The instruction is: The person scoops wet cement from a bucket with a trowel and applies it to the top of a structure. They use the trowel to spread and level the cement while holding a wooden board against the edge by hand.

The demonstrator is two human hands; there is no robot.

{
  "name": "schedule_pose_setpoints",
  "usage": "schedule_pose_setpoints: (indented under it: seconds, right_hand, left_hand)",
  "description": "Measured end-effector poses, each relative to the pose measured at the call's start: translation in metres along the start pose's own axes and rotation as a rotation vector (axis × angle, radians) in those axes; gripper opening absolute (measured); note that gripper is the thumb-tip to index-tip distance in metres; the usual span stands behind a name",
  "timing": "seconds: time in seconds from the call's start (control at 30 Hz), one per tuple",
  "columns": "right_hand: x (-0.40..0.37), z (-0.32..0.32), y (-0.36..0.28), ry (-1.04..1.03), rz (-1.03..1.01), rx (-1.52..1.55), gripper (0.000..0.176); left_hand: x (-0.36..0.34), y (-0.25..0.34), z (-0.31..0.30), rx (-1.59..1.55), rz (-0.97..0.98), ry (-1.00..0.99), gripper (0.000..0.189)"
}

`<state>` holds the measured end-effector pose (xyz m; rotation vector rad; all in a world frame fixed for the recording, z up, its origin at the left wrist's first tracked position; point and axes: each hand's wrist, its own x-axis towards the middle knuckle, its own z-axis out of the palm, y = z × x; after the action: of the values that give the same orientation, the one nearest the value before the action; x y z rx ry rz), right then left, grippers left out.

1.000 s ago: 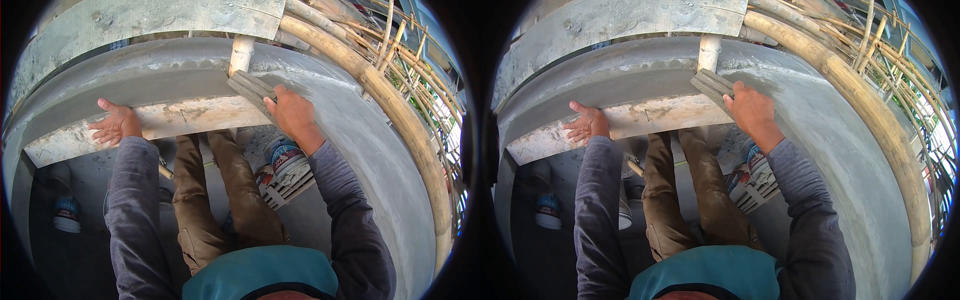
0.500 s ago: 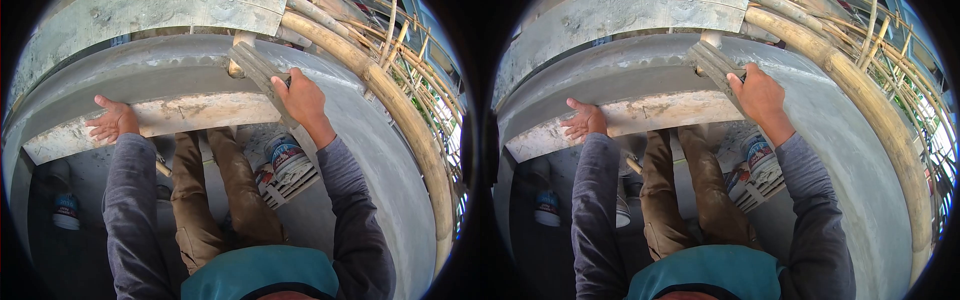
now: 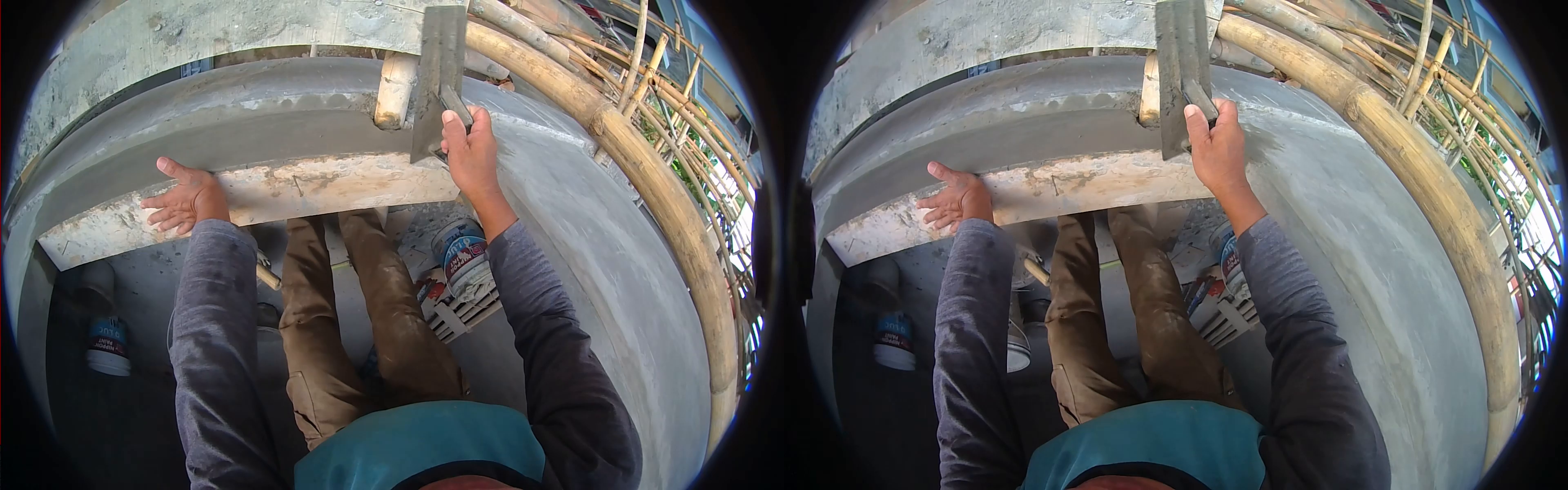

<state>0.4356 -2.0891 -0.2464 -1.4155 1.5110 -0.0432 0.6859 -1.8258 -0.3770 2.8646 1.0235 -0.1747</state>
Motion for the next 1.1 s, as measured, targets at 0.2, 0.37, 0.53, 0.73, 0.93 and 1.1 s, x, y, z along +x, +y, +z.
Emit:
schedule_pose_setpoints:
  seconds: [0.2,0.37,0.53,0.73,0.93,1.1]
  right_hand:
    - [0.010,-0.037,-0.036,-0.188,0.027,-0.916,0.037]
    - [0.034,-0.029,-0.030,-0.730,0.057,-1.275,0.039]
    - [0.052,-0.076,-0.016,-0.751,0.199,-1.524,0.044]
    - [0.081,-0.158,0.058,-0.868,-0.003,-1.495,0.048]
    - [0.052,0.034,-0.034,-1.132,-0.038,-1.223,0.047]
    - [0.023,0.068,-0.070,-1.052,-0.132,-0.750,0.048]
  left_hand:
    - [-0.001,-0.001,-0.001,0.005,-0.003,-0.001,0.115]
    - [0.003,-0.004,0.003,0.014,0.001,0.002,0.115]
    - [-0.001,0.000,-0.002,0.023,0.004,-0.018,0.115]
    - [-0.001,-0.001,-0.004,0.047,0.023,-0.047,0.115]
    - [-0.001,0.002,-0.007,0.057,0.018,-0.055,0.113]
    - [0.001,-0.002,-0.005,0.062,0.017,-0.057,0.113]
